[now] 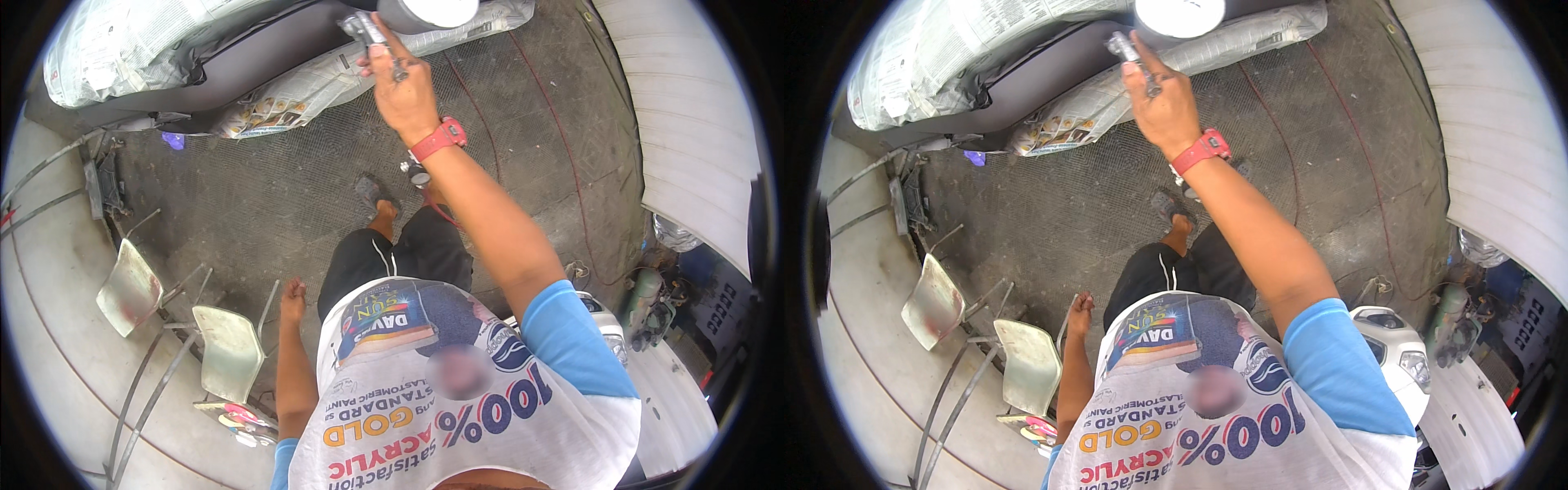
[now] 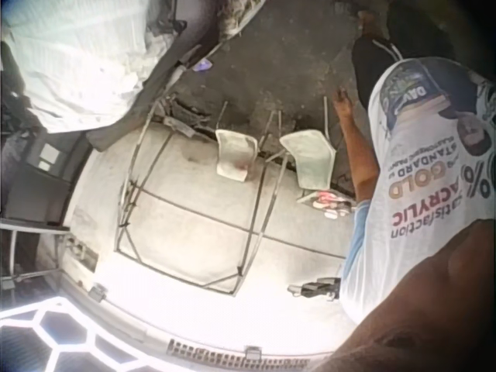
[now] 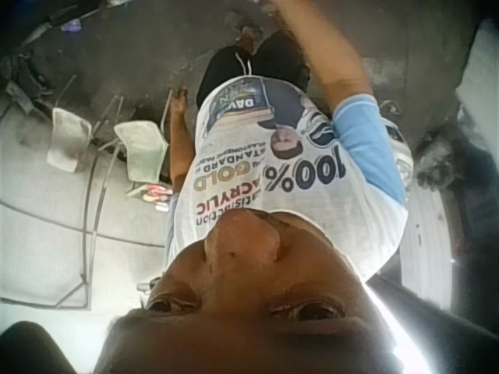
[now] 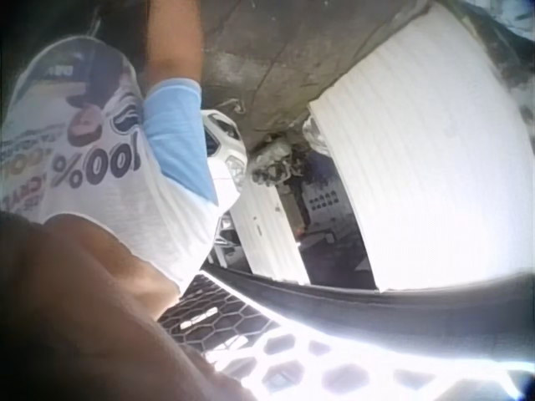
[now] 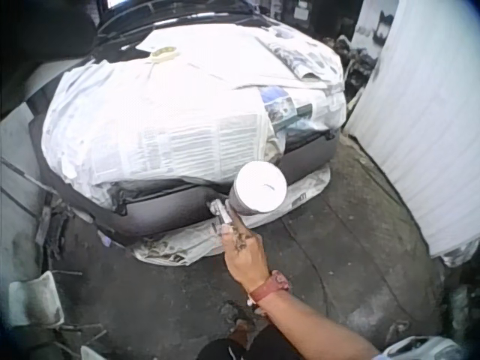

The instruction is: The person uses a spray gun to apply paint to a car bumper that is covered with newspaper and plastic sheeting. They move around the bumper to cover different sections, briefly pausing to adjust the camera on their head.

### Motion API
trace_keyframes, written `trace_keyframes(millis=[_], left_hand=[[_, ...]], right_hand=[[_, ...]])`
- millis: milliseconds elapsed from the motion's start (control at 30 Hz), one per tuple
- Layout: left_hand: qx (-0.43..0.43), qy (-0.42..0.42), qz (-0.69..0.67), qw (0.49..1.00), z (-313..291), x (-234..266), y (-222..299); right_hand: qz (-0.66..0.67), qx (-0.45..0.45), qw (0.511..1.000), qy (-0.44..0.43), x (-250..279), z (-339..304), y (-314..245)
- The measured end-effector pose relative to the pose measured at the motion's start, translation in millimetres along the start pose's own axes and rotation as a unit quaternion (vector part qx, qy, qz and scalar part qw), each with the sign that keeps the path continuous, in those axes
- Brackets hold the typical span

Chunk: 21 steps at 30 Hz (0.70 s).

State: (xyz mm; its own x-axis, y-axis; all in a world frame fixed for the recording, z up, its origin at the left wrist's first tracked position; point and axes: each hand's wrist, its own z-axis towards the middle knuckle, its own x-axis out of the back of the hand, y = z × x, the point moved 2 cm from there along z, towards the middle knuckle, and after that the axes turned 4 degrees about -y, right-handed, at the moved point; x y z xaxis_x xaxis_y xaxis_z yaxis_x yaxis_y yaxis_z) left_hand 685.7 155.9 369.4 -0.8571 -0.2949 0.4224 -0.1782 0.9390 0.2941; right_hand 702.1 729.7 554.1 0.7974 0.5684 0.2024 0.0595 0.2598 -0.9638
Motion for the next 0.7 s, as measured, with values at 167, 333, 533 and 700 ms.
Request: trace_keyframes(millis=[167, 333, 533, 700], left_hand=[[0.023, -0.046, -0.001, 0.999, 2.0, -17.9, 4.6], [0.054, -0.064, -0.007, 0.996, -12.1, -11.4, 56.8], [-0.025, -0.029, -0.004, 0.999, 15.6, 0.9, 48.1], [-0.038, -0.016, -0.005, 0.999, 15.6, 16.0, 70.0]], right_hand=[[-0.053, -0.036, 0.997, 0.054, 53.7, -2.7, 11.6], [-0.098, -0.071, 0.985, 0.121, 108.0, -4.5, 12.1], [-0.017, -0.06, 0.995, 0.079, 109.0, -23.8, -5.0], [0.049, -0.139, 0.989, 0.002, 105.4, -12.6, -9.6]])
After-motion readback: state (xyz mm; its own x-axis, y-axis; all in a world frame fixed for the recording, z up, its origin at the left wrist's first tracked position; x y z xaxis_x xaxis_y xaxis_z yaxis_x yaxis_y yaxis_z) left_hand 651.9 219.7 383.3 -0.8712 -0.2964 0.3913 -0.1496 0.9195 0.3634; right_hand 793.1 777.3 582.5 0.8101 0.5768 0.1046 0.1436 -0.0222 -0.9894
